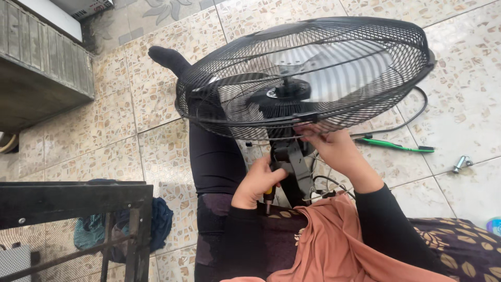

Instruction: The person uses a screwdriver to loosen and remove a bolt from the base of a standing fan. They then detach the control panel housing from the fan's neck and set it aside.

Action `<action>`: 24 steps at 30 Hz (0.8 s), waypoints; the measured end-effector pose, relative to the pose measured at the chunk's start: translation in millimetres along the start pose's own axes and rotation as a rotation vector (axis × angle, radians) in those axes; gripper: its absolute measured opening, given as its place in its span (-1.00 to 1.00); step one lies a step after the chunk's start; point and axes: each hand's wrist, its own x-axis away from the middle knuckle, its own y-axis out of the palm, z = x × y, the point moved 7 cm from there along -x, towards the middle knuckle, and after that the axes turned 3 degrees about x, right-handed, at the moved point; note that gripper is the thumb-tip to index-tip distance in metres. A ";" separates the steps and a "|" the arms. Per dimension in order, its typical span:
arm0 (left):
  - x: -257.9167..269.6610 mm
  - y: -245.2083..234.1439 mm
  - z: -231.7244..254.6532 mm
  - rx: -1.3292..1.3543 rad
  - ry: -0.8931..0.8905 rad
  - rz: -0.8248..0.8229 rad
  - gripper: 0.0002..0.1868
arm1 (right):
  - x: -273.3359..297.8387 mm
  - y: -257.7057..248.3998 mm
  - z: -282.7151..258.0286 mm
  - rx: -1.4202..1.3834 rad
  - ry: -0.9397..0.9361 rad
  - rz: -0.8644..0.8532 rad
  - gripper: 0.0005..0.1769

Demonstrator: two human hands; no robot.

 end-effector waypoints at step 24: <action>10.6 23.3 63.4 -0.168 0.382 0.084 -0.17 | 56.3 1.6 24.9 0.232 0.189 -0.174 -0.32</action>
